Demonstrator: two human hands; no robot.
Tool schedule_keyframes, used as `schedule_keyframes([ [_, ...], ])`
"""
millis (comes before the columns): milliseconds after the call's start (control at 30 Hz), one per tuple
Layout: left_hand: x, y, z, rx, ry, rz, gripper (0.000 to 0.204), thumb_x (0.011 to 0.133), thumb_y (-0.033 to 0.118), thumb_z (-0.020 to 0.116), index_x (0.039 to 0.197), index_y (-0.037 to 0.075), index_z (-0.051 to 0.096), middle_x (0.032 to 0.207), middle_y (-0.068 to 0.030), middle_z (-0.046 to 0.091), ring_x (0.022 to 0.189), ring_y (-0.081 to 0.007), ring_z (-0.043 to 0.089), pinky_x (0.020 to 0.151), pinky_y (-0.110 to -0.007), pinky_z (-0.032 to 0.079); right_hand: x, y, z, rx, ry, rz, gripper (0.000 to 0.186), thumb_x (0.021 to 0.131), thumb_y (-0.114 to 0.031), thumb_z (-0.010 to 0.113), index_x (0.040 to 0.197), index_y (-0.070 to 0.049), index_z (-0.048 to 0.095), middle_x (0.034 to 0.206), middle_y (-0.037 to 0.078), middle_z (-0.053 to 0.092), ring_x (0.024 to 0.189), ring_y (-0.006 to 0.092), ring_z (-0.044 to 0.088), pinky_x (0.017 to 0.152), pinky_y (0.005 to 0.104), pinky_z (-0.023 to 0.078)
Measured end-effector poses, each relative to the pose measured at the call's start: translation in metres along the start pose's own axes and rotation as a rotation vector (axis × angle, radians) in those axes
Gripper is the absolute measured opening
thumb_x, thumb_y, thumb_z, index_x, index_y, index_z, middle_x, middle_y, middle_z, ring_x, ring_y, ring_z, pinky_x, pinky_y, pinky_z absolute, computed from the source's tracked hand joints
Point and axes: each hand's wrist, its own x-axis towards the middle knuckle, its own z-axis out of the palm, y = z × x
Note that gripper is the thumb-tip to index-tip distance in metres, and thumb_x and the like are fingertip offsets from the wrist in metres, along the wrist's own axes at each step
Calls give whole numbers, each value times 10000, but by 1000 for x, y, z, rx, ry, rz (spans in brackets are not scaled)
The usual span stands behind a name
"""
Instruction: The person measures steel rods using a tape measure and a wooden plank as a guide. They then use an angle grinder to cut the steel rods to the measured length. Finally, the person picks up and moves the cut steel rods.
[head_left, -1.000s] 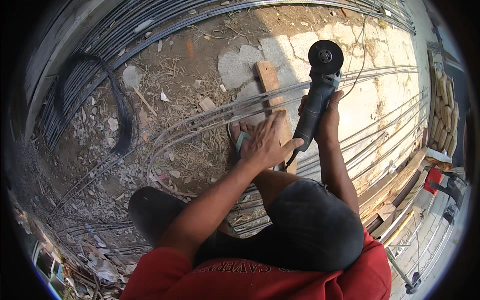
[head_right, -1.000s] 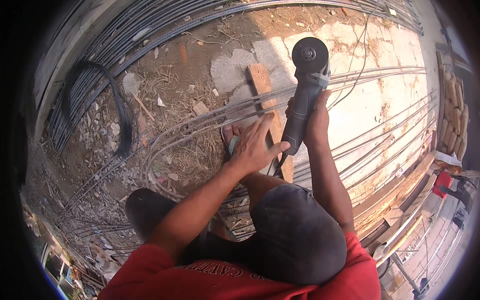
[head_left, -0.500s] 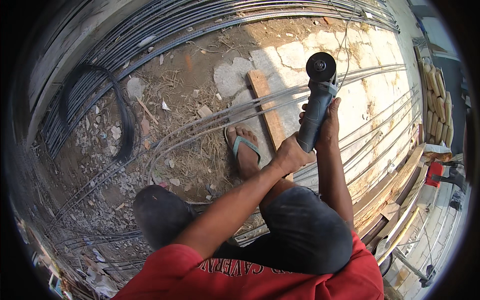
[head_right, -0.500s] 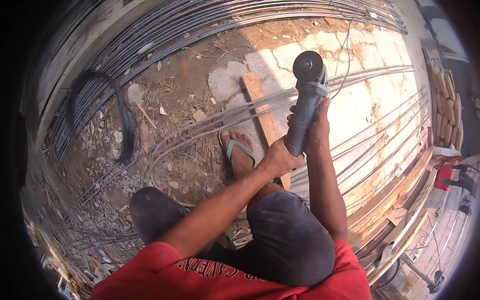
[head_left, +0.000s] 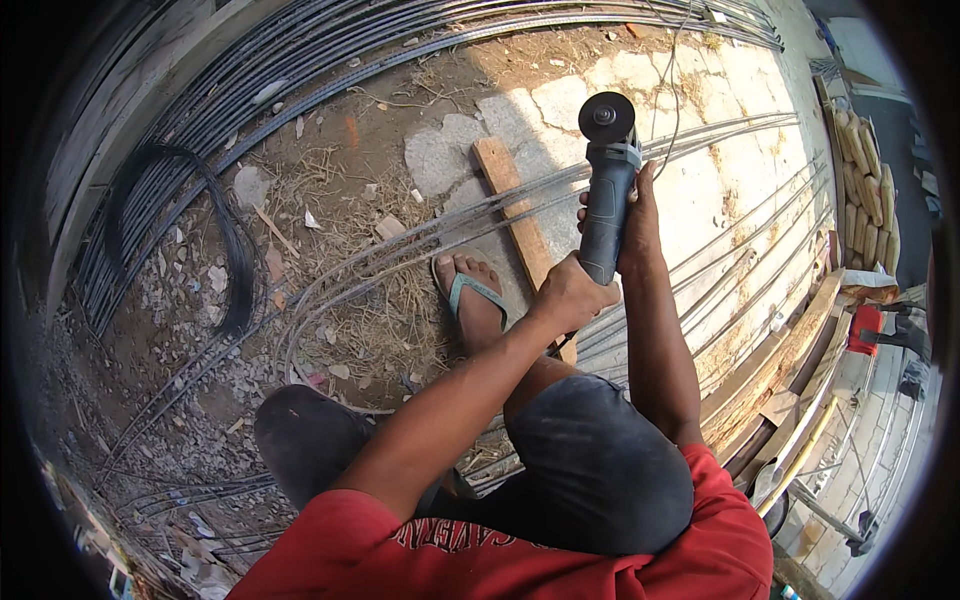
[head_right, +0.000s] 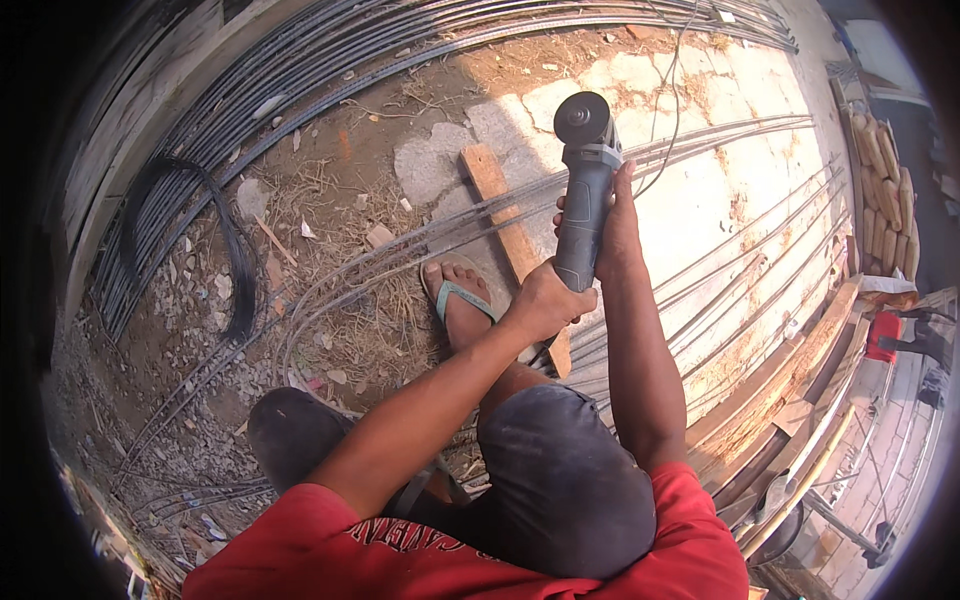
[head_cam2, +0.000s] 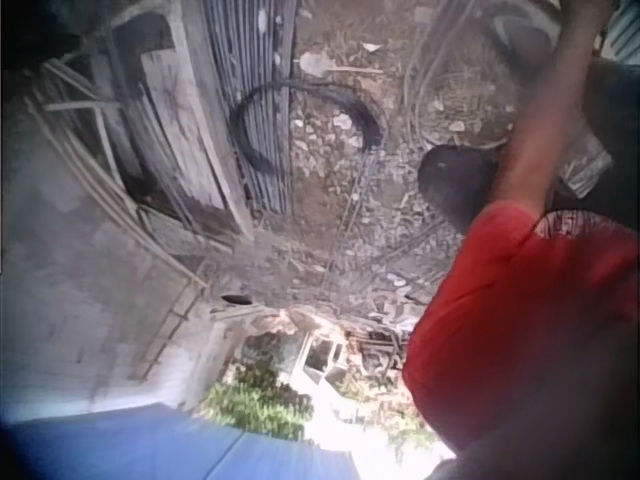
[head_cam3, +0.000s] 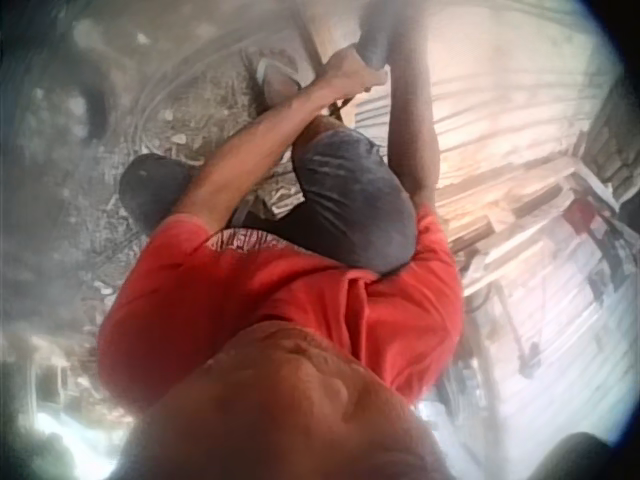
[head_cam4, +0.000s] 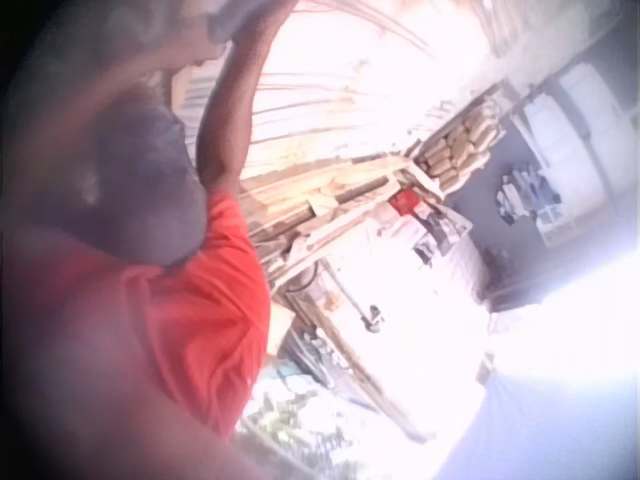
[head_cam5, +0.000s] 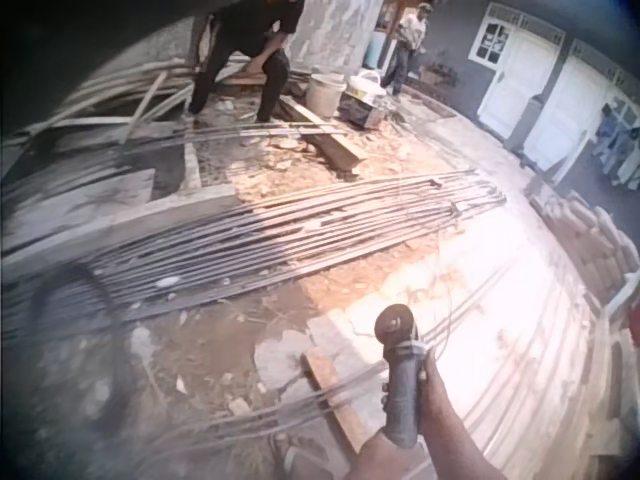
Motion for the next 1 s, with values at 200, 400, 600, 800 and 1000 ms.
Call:
schedule_keyframes([
  [200,12,-67,-120,901,543,268,818,899,574,746,1499,63,525,1451,-177,529,1392,-335,440,1185,-560,257,-7,21,-50,-430,64,-9,526,874,-348,832,1198,-18,583,926,112,673,729,213,687,666,360,591],
  [400,31,-106,-163,962,463,47,721,966,523,673,1527,107,491,1472,-118,487,1376,-316,418,1154,-575,218,-19,55,-63,-449,-23,-7,501,876,-208,766,1295,-36,552,969,117,669,760,219,685,713,367,581],
  [600,35,-116,-161,1098,493,178,640,975,509,663,1485,151,517,1389,-77,539,1319,-307,460,1156,-572,222,-17,67,-53,-541,-55,-17,477,893,-239,763,1271,-1,597,1025,137,715,816,227,713,751,367,569],
  [800,36,-109,-152,1000,456,7,567,987,464,658,1470,194,536,1373,-57,559,1301,-302,481,1145,-577,242,-7,76,-50,-1183,-71,-156,517,905,-365,770,1226,10,615,957,94,698,873,179,657,794,341,538],
  [1000,36,-109,-152,1036,525,75,495,1001,444,642,1407,178,547,1334,-60,562,1257,-303,492,1095,-572,271,-7,86,-37,-1234,-39,-76,603,916,-434,743,1250,48,603,993,177,719,895,242,676,850,367,541],
])
